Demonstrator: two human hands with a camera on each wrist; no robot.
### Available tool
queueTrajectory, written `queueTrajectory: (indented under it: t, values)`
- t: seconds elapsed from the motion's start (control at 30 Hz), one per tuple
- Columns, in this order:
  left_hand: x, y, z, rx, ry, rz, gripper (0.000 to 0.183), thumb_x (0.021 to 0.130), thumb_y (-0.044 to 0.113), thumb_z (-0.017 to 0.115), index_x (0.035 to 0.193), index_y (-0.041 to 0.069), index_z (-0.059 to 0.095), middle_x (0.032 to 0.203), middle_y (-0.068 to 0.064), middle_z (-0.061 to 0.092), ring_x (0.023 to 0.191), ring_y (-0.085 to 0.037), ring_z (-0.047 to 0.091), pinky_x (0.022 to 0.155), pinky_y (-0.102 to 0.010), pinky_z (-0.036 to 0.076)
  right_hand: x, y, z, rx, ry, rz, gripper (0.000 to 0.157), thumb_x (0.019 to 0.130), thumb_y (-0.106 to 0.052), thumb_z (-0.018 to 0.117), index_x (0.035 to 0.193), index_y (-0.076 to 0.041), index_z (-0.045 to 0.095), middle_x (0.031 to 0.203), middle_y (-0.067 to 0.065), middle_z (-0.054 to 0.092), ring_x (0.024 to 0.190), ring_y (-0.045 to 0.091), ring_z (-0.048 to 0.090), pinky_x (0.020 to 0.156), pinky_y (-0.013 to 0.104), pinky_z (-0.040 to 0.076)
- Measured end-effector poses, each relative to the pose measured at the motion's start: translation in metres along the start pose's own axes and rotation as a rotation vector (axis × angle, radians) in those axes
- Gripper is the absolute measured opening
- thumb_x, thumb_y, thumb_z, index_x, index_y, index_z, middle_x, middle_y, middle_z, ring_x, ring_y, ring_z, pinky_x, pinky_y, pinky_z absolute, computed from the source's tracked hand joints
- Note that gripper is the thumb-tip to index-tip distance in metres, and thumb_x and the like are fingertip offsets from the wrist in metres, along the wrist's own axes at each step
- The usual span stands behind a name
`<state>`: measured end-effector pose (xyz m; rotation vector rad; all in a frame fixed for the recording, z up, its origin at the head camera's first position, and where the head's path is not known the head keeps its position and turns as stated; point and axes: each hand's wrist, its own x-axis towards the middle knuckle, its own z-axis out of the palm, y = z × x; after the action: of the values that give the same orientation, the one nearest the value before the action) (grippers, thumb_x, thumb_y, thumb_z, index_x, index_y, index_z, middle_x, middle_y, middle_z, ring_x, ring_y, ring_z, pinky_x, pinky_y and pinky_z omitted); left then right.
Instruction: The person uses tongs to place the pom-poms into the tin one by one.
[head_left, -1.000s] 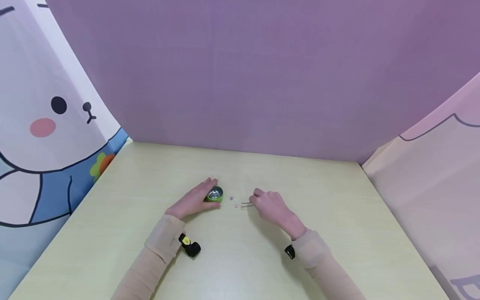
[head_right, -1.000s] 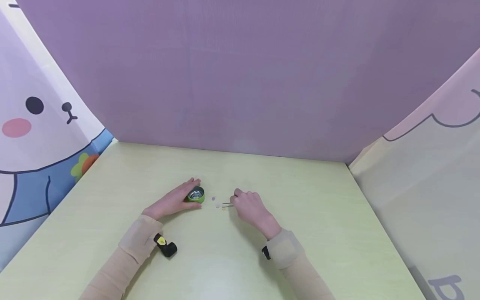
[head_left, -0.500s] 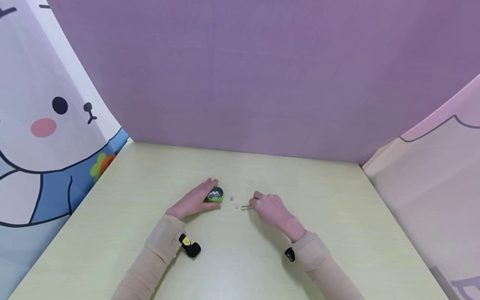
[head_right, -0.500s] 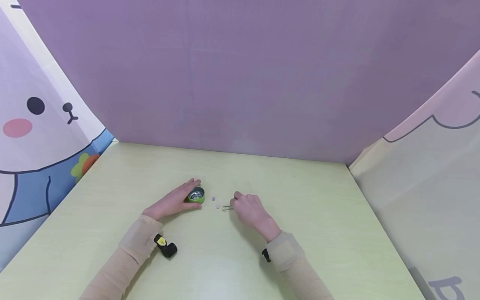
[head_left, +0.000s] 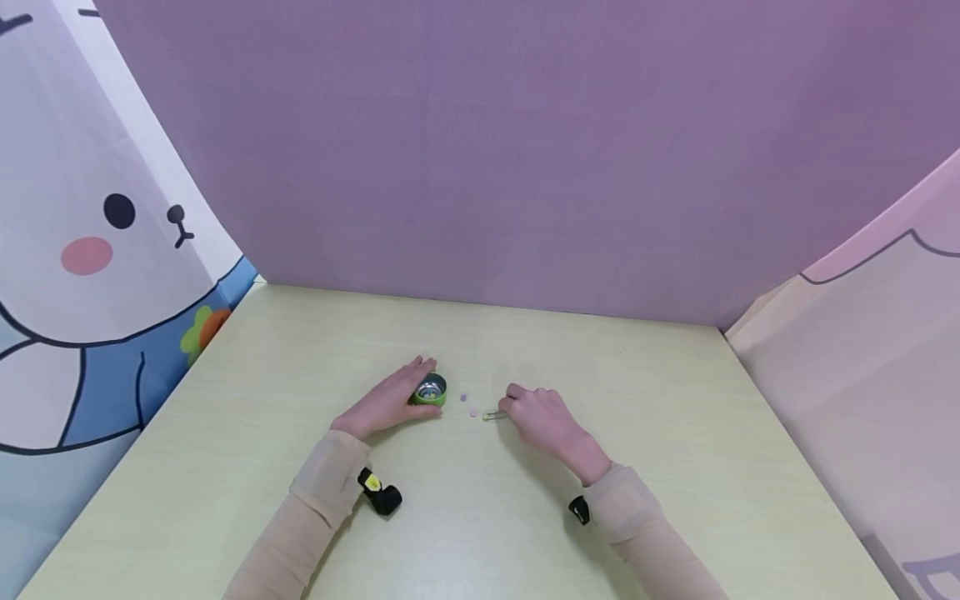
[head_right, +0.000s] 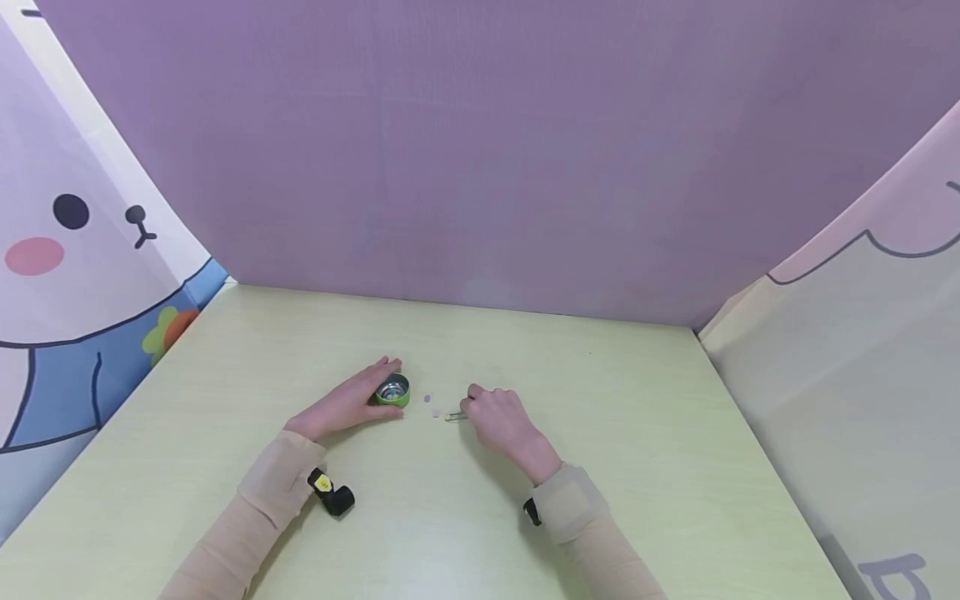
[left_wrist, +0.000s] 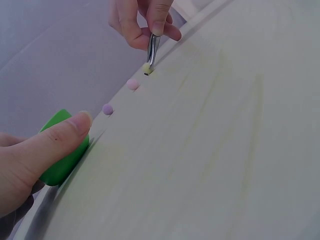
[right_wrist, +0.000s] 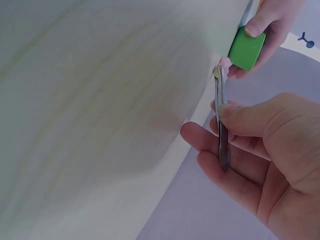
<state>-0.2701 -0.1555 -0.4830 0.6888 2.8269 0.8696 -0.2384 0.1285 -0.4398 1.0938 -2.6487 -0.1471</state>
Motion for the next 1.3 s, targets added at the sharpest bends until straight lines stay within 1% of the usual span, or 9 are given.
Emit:
queueTrajectory:
  t: [0.23, 0.4, 0.53, 0.67, 0.87, 0.97, 1.13, 1.3]
  values:
    - [0.000, -0.001, 0.000, 0.003, 0.003, 0.002, 0.094, 0.088, 0.051, 0.070, 0.158, 0.009, 0.023, 0.166, -0.017, 0.018, 0.153, -0.038, 0.019, 0.123, -0.059, 0.024, 0.001, 0.000, 0.000, 0.000, 0.017, -0.004, 0.018, 0.087, 0.003, 0.067, 0.095, -0.009, 0.076, 0.090, 0.004, 0.070, 0.053, 0.007, 0.049, 0.042, 0.014, 0.035]
    - [0.000, -0.002, 0.000, 0.008, 0.002, 0.006, 0.094, 0.088, 0.051, 0.070, 0.158, 0.008, 0.024, 0.166, -0.016, 0.019, 0.154, -0.037, 0.018, 0.124, -0.057, 0.024, 0.003, 0.000, -0.003, 0.008, 0.028, -0.009, 0.022, 0.085, 0.008, 0.064, 0.096, -0.008, 0.076, 0.091, 0.004, 0.070, 0.053, 0.007, 0.048, 0.041, 0.014, 0.033]
    - [-0.001, -0.001, -0.001, 0.007, 0.003, 0.008, 0.094, 0.088, 0.050, 0.070, 0.157, 0.007, 0.024, 0.165, -0.018, 0.019, 0.153, -0.039, 0.019, 0.123, -0.059, 0.024, 0.007, 0.001, -0.005, 0.011, 0.041, -0.011, 0.025, 0.083, 0.010, 0.064, 0.095, -0.008, 0.075, 0.091, 0.004, 0.070, 0.053, 0.008, 0.048, 0.041, 0.014, 0.033]
    - [-0.001, 0.001, -0.003, 0.003, 0.001, 0.005, 0.094, 0.088, 0.049, 0.070, 0.158, 0.007, 0.023, 0.165, -0.018, 0.019, 0.153, -0.038, 0.019, 0.123, -0.058, 0.024, 0.010, 0.002, -0.005, 0.019, 0.051, -0.009, 0.022, 0.085, 0.008, 0.064, 0.095, -0.008, 0.075, 0.090, 0.004, 0.070, 0.053, 0.008, 0.047, 0.042, 0.014, 0.033]
    - [-0.002, 0.001, -0.003, -0.003, -0.004, -0.007, 0.094, 0.088, 0.049, 0.070, 0.158, 0.008, 0.023, 0.165, -0.019, 0.017, 0.153, -0.039, 0.019, 0.123, -0.058, 0.024, 0.017, 0.001, -0.005, 0.024, 0.071, -0.020, 0.015, 0.091, 0.001, 0.065, 0.097, -0.009, 0.076, 0.091, 0.004, 0.070, 0.051, 0.006, 0.041, 0.040, 0.013, 0.026]
    - [-0.002, 0.001, -0.004, -0.005, -0.008, -0.015, 0.094, 0.088, 0.050, 0.070, 0.158, 0.009, 0.022, 0.166, -0.020, 0.016, 0.153, -0.039, 0.019, 0.123, -0.058, 0.023, 0.022, 0.000, -0.005, 0.015, 0.092, -0.025, 0.014, 0.091, -0.001, 0.066, 0.096, -0.009, 0.076, 0.090, 0.003, 0.070, 0.050, 0.006, 0.039, 0.039, 0.013, 0.024]
    - [-0.001, 0.000, -0.004, -0.011, -0.005, -0.009, 0.094, 0.088, 0.051, 0.070, 0.158, 0.009, 0.023, 0.165, -0.020, 0.017, 0.153, -0.039, 0.020, 0.123, -0.058, 0.025, 0.031, -0.002, -0.009, 0.007, 0.113, -0.033, 0.014, 0.089, -0.001, 0.067, 0.095, -0.010, 0.076, 0.088, 0.003, 0.070, 0.049, 0.006, 0.039, 0.039, 0.014, 0.026]
    - [-0.001, 0.001, -0.004, -0.021, -0.006, -0.013, 0.093, 0.088, 0.050, 0.070, 0.158, 0.009, 0.024, 0.165, -0.020, 0.017, 0.153, -0.039, 0.020, 0.123, -0.057, 0.025, 0.040, -0.005, -0.012, 0.026, 0.082, -0.019, 0.017, 0.089, 0.000, 0.066, 0.098, -0.010, 0.076, 0.090, 0.002, 0.069, 0.050, 0.007, 0.041, 0.039, 0.016, 0.029]
